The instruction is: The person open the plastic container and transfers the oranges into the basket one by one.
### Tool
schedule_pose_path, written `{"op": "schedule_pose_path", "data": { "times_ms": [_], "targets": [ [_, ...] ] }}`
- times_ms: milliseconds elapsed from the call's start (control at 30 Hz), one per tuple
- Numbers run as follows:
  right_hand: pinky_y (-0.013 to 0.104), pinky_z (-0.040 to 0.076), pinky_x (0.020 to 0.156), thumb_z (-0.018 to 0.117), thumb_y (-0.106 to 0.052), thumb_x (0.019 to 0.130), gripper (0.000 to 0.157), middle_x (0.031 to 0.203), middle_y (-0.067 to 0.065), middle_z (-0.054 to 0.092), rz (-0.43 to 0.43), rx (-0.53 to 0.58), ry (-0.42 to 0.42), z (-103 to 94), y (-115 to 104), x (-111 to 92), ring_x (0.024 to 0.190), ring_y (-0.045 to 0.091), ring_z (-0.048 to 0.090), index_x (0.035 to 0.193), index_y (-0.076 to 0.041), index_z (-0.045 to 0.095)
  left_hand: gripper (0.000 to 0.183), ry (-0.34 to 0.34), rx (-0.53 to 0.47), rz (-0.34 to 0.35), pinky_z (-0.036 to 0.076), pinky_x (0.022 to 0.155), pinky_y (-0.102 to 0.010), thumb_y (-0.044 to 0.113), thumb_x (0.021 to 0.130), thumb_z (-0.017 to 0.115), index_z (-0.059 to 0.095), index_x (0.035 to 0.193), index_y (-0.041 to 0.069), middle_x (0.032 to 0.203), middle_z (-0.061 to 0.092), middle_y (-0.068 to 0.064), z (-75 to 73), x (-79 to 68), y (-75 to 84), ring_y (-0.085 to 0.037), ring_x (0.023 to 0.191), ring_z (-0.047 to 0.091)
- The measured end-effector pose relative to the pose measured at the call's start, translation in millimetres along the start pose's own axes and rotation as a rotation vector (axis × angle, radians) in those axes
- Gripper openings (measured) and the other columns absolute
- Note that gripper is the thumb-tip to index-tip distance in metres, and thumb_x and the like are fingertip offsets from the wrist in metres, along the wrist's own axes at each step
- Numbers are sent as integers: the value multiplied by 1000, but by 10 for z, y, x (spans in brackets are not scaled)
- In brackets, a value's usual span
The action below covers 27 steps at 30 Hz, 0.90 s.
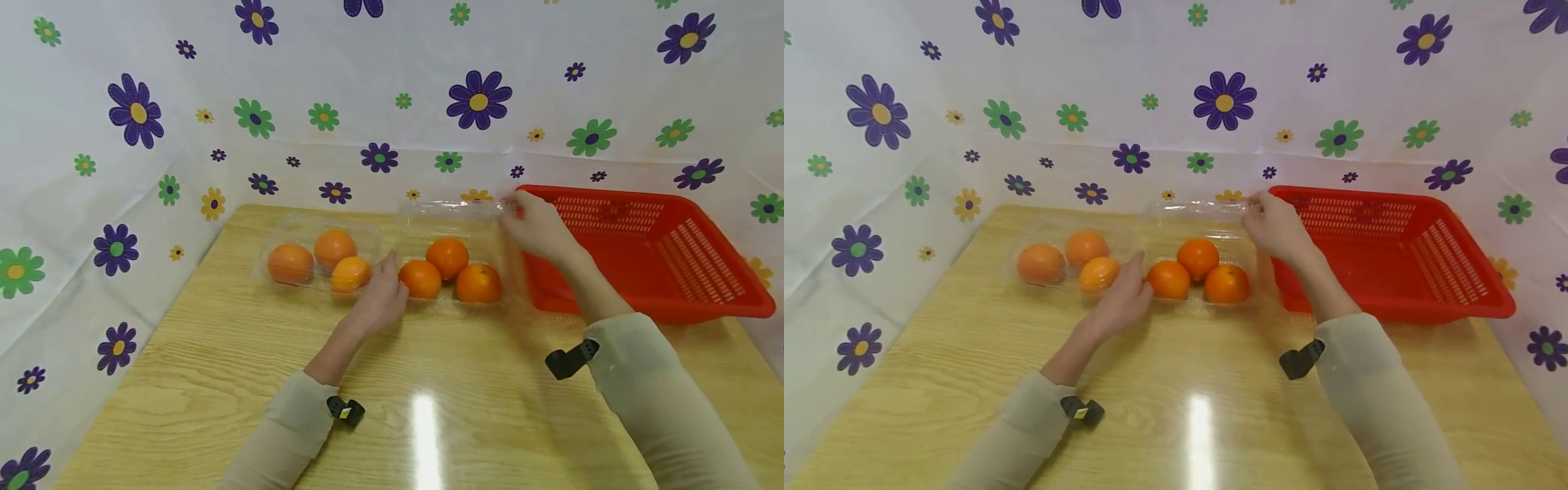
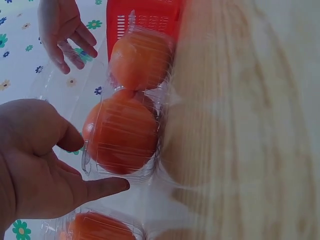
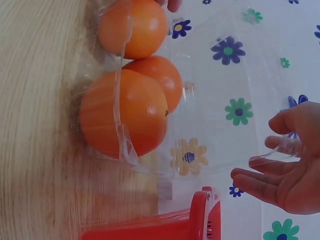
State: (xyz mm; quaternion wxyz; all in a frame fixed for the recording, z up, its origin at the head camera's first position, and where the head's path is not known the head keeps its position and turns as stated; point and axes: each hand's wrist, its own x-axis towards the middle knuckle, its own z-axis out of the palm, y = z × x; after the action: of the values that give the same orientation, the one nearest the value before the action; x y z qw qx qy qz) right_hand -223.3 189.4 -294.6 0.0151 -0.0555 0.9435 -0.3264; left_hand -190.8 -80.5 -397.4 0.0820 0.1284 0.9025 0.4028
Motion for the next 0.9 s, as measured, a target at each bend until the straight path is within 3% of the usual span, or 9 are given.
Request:
{"op": "schedule_pose_path", "data": {
  "times_ms": [133,267,500,667,900],
  "targets": [
    [55,46,99,44,-23,102,46,136,27,52,15,29,63,-32,50,87,116,42,53,139,3,46,61,-16,-104,26,18,120,-46,5,103,34,6,155,-8,161,12,-28,0,73,4,-35,150,14],
    [51,49,94,41,-23,102,48,133,29,52,42,32,85,-37,78,174,105,40,53,142,5,42,62,-28,-169,32,14,121,-45,1,100,34,6,155,-9,162,11,-28,0,132,-6,-34,151,10],
    [53,45,98,40,-16,99,46,133,32,52,12,38,188,16,26,393,112,42,52,137,9,44,62,-15,-131,-3,14,121,-45,-2,99,35,9,156,-7,163,13,-23,-35,139,-85,-32,151,10],
    [51,48,87,41,-12,99,38,122,32,57,42,41,262,40,15,509,101,40,55,131,9,44,61,-33,-76,25,17,120,-45,-3,99,35,10,154,-10,161,13,-27,-56,119,-75,-35,151,12],
    [53,45,99,38,-7,99,36,127,32,52,111,34,261,28,31,619,107,41,52,131,9,39,60,-40,-36,44,19,120,-46,-2,99,36,14,154,-10,160,17,-28,-55,96,-50,-36,150,15]
  ]
}}
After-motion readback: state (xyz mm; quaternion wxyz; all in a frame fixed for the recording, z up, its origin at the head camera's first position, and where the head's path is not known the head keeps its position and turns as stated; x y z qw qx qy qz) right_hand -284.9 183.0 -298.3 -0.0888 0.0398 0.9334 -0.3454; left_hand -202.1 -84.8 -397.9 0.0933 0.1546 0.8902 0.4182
